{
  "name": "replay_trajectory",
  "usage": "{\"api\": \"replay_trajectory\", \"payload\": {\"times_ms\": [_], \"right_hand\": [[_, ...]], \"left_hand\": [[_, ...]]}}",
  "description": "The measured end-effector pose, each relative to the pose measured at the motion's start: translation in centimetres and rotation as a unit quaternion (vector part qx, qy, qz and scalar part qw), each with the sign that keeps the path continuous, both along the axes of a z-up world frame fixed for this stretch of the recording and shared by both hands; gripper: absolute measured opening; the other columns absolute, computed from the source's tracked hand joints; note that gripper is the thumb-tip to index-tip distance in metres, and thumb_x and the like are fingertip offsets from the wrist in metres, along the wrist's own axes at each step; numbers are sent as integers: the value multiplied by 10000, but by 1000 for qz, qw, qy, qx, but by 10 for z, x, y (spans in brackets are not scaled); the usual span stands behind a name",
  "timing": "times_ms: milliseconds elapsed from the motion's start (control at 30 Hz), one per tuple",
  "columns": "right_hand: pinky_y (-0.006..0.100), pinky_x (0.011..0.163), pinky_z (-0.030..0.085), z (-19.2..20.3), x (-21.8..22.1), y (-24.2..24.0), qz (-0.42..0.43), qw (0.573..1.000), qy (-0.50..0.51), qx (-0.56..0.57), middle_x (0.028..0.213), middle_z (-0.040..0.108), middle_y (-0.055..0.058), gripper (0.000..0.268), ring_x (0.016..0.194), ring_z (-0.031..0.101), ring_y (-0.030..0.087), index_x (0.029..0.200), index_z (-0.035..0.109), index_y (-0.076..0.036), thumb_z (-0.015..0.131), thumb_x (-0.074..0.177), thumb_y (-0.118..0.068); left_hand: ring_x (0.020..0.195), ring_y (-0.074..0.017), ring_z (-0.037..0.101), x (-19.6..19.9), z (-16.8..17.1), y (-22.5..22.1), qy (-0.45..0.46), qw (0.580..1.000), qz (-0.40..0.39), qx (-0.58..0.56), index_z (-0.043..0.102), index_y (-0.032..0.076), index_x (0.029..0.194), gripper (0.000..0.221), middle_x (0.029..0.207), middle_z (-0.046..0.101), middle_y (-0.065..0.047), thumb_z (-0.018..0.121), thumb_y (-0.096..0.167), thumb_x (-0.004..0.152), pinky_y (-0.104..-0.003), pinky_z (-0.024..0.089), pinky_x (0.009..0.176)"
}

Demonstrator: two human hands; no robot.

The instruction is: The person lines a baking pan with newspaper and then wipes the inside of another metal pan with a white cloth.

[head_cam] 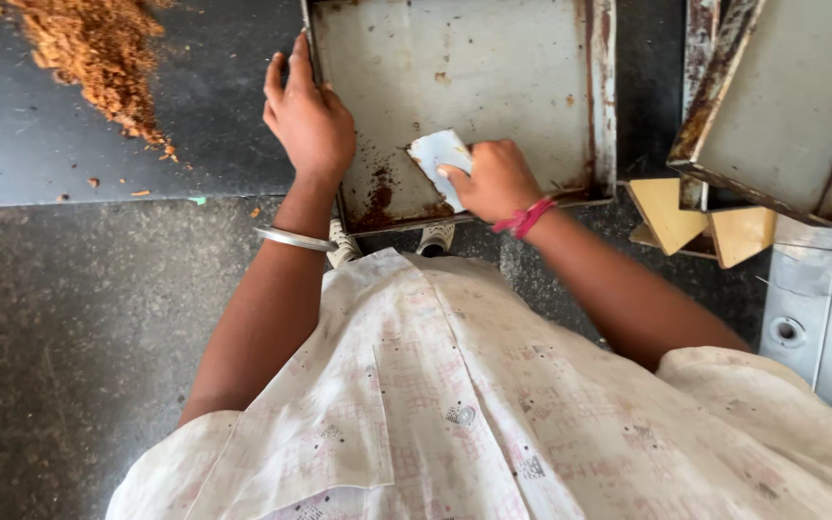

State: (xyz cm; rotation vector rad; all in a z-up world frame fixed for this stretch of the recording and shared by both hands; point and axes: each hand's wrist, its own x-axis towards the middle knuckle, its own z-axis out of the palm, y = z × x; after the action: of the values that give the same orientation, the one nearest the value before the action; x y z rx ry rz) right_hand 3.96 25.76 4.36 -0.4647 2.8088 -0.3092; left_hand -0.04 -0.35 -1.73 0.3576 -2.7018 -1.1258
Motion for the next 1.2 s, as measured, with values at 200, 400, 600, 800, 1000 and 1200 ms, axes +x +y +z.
{"api": "replay_trajectory", "payload": {"times_ms": [200,400,600,800,1000,1200], "right_hand": [[379,550,611,43,-31,119,-26,968,-194,156,696,713,142,377,572,714,238,893,754,-2,687,974,-364],[406,548,583,21,-17,59,-123,973,-188,-51,676,713,154,410,544,700,243,861,744,20,729,948,-380],[459,605,562,10,9,-67,35,984,-2,-174,700,694,223,404,617,684,355,838,760,29,767,944,-361],[458,605,588,35,0,44,-56,958,-261,107,718,751,189,579,585,698,308,949,798,9,662,976,-554],[375,774,624,72,-23,155,182,948,-206,161,1097,764,58,308,762,731,220,1112,785,-128,618,943,-326],[294,812,592,62,-20,101,96,928,-359,1,1020,776,-28,407,856,755,141,1158,763,-273,613,930,29]], "left_hand": [[1514,-368,275,-2,-10,0,30,1000,5,6,388,183,1598,674,1574,421,-241,573,-10,980,-547,200,1217],[1527,-347,318,-5,1,4,36,999,13,3,352,257,1608,763,1554,493,-157,602,-15,941,-546,234,1207],[1535,-336,316,-3,-3,9,49,998,17,31,281,262,1625,810,1554,548,-31,639,22,939,-568,201,1226],[1559,-331,272,-5,-10,6,67,996,3,58,278,238,1628,757,1567,544,-15,673,67,1005,-568,157,1251],[1560,-345,256,-4,-8,5,54,998,-11,40,332,212,1606,698,1586,516,-52,676,49,1022,-564,158,1243],[1557,-350,269,-4,0,4,40,998,-18,34,313,190,1616,727,1578,545,-10,675,23,1008,-570,164,1248]]}}
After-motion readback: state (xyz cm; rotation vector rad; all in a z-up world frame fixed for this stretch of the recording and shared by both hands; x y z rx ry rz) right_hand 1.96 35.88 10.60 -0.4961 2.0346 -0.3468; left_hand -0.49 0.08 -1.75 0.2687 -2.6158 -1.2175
